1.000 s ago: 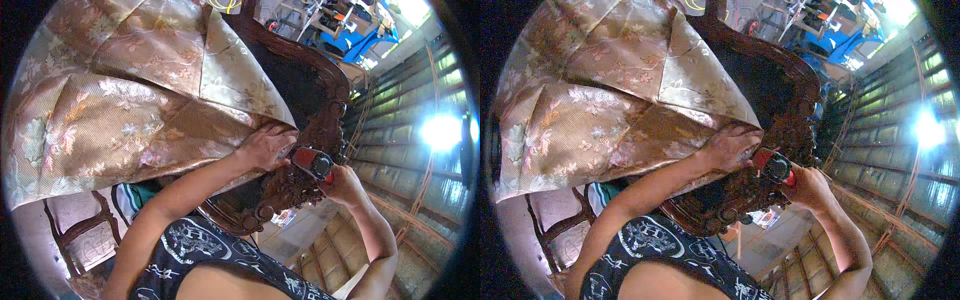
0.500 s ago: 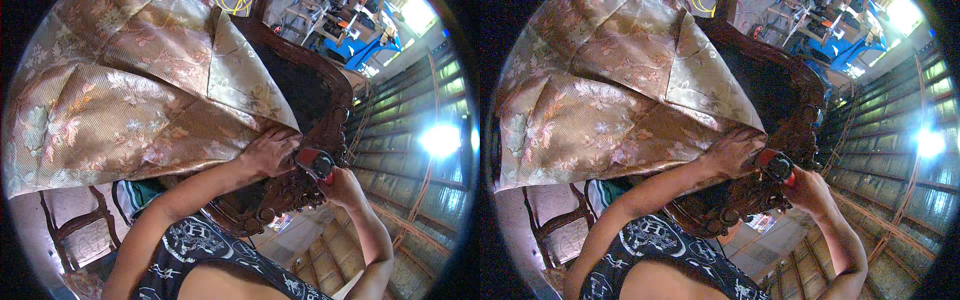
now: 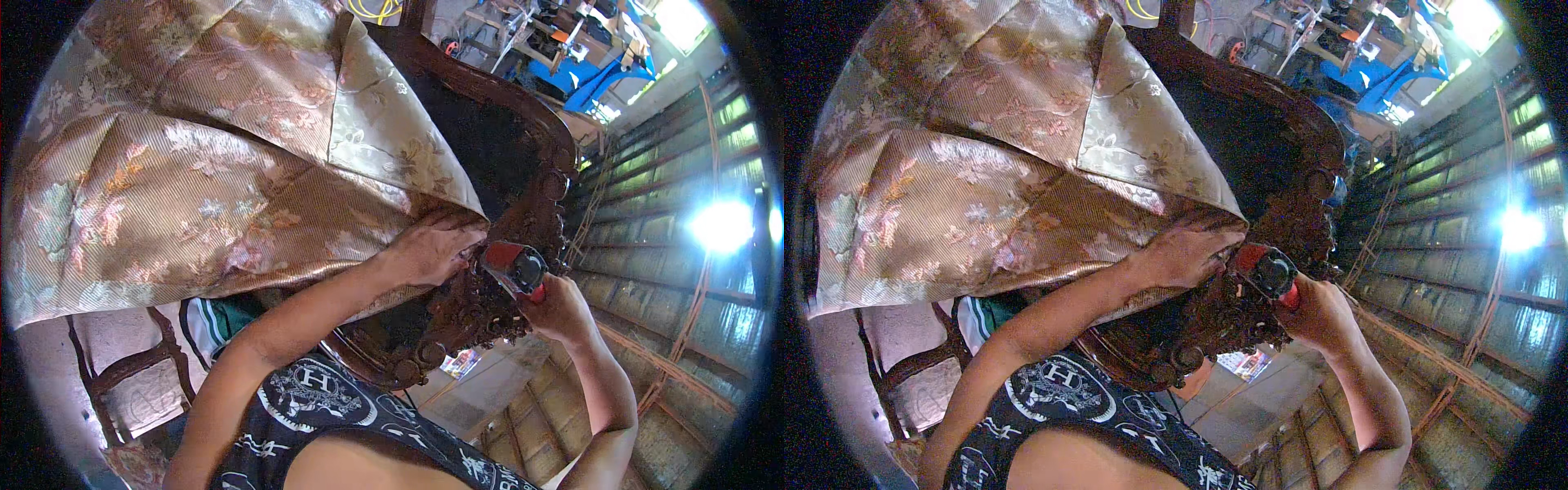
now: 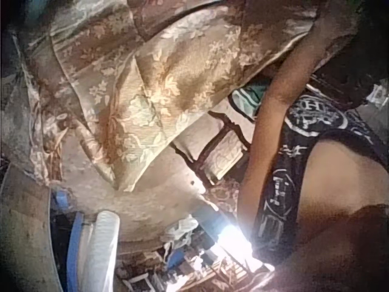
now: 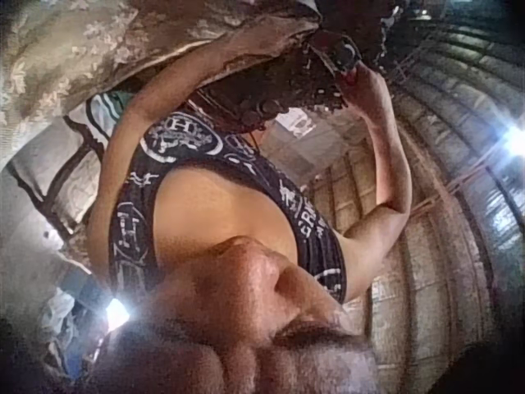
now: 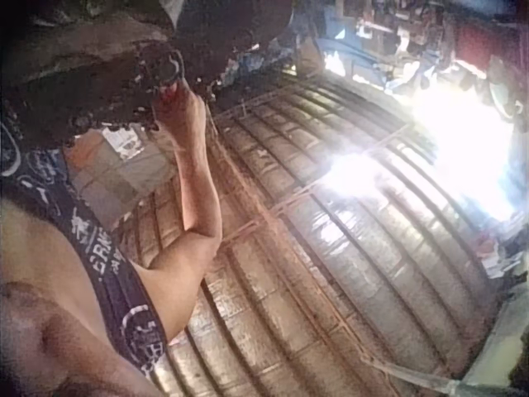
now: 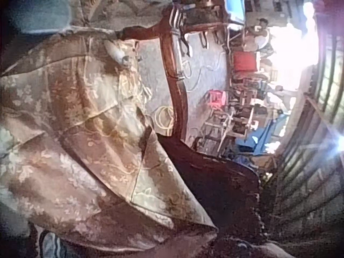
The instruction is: Use a pneumatic staple gun to attach fabric to the back of a wooden chair.
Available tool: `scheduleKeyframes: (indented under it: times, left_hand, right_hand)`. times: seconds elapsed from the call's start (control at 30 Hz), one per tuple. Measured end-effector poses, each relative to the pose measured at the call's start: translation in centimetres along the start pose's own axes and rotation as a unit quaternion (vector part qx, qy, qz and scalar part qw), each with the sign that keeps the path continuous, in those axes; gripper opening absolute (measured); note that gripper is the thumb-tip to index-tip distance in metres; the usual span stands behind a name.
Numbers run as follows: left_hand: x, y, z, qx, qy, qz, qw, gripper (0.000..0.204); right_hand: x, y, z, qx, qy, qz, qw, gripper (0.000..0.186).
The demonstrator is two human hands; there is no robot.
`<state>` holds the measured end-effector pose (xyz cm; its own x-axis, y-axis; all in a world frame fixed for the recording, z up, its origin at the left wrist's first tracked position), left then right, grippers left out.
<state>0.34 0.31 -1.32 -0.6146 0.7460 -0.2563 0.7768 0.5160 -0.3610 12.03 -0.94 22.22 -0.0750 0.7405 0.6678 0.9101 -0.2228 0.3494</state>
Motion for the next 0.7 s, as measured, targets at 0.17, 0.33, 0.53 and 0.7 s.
scheduleKeyframes:
  times: [0.17,0.33,0.53,0.7]
  left_hand:
    - [0.27,0.28,-0.28,-0.006,-0.003,-0.029,1.0,0.055]
    - [0.16,-0.14,0.13,0.007,-0.045,-0.074,0.996,0.063]
    - [0.37,-0.03,0.16,-0.008,-0.028,-0.047,0.998,0.065]
    - [0.25,0.04,0.19,-0.017,-0.048,-0.053,0.997,0.069]
  right_hand:
    - [-0.63,-0.52,-0.44,0.016,0.011,-0.009,1.0,0.024]
    - [-0.72,-0.54,-0.3,0.025,0.019,-0.008,0.999,0.025]
    - [-0.91,-0.32,0.38,0.039,-0.01,0.027,0.999,0.024]
    - [-0.82,-0.28,0.02,0.043,-0.016,0.022,0.999,0.023]
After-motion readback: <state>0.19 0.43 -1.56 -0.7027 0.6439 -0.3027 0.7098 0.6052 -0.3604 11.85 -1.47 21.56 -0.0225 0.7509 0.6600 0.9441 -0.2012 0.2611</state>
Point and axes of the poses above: each hand's wrist, its own x-axis away from the middle knuckle, its own y-axis out of the back of the hand, z = x × y, the point moved 1 cm from there along -x, towards the middle knuckle, and after that the axes turned 11 degrees about -x, right-handed, at the moved point
